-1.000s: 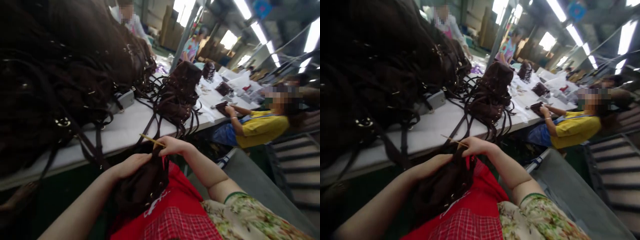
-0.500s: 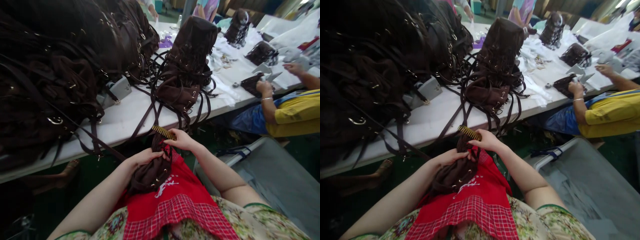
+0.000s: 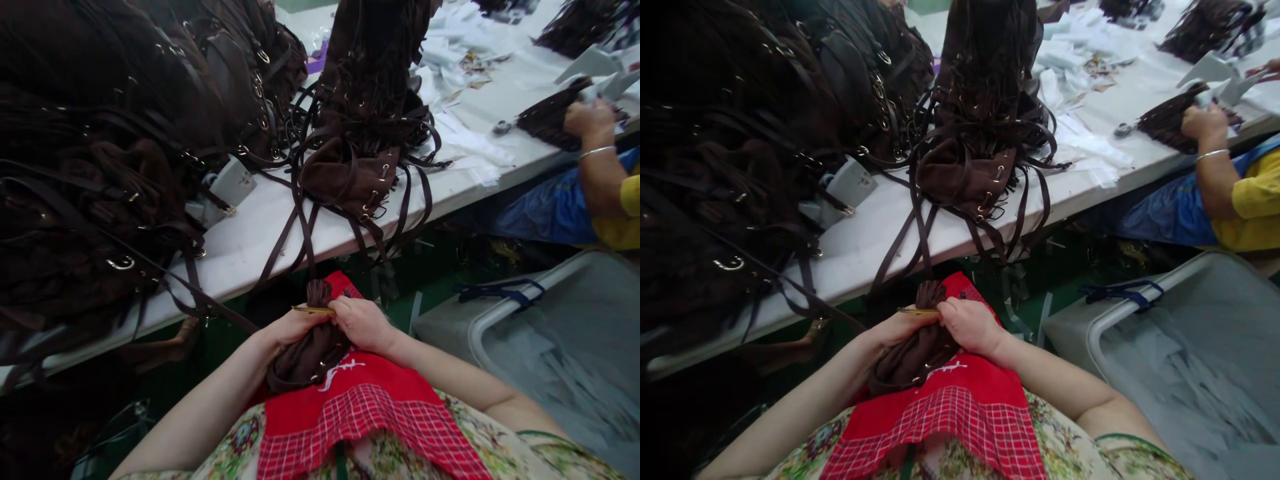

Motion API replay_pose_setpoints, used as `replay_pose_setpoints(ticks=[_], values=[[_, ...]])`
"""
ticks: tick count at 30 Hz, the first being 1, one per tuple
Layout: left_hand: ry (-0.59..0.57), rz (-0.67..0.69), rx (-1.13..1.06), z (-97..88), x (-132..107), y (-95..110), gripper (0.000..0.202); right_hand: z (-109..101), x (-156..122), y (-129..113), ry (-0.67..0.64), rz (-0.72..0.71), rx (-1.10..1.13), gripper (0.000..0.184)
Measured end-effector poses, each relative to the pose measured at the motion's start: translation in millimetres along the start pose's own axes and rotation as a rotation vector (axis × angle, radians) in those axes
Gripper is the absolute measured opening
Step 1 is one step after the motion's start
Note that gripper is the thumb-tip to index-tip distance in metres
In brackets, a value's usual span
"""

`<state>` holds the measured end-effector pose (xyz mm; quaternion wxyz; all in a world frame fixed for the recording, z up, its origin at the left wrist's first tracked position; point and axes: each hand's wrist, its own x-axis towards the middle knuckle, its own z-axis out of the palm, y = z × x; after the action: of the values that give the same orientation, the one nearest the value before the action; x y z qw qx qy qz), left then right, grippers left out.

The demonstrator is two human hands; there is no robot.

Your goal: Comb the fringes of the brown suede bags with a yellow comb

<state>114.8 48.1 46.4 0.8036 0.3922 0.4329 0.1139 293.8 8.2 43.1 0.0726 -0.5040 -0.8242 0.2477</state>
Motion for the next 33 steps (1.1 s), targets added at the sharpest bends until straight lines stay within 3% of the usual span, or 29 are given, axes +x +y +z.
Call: replay_pose_setpoints(ticks=[4, 7, 11, 19, 24, 28, 33], values=[[-0.11, 0.175, 0.267, 17.5, -11.7, 19.4, 0.036, -9.7, 4.5, 7.8, -0.044, 0.071, -0.055, 0.014], [-0.075, 0.277, 0.574, 32.2, -15.2, 34.5, 0.046, -20.5, 0.5, 16.4, -0.013, 0.142, -0.095, 0.017], [-0.042, 0.288, 0.841, 46.5, -8.6, 44.1, 0.055, -29.5, -9.6, 28.2, 0.042, 0.291, -0.161, 0.022], [0.001, 0.302, 0.996, 63.8, 30.1, 39.3, 0.043, -21.6, -26.4, 66.6, 0.039, 0.64, -0.212, 0.027], [-0.01, 0.32, 1.045, 66.8, 46.1, 35.6, 0.039, -20.9, -33.9, 80.9, 0.028, 0.711, -0.202, 0.032], [-0.012, 0.343, 1.167, 65.7, 54.6, 32.5, 0.025, -16.8, -25.2, 81.4, -0.018, 0.77, -0.111, 0.033], [-0.069, 0.382, 1.198, 64.1, 47.4, 29.5, 0.018, -14.2, -27.9, 101.4, -0.037, 0.862, -0.06, 0.029]])
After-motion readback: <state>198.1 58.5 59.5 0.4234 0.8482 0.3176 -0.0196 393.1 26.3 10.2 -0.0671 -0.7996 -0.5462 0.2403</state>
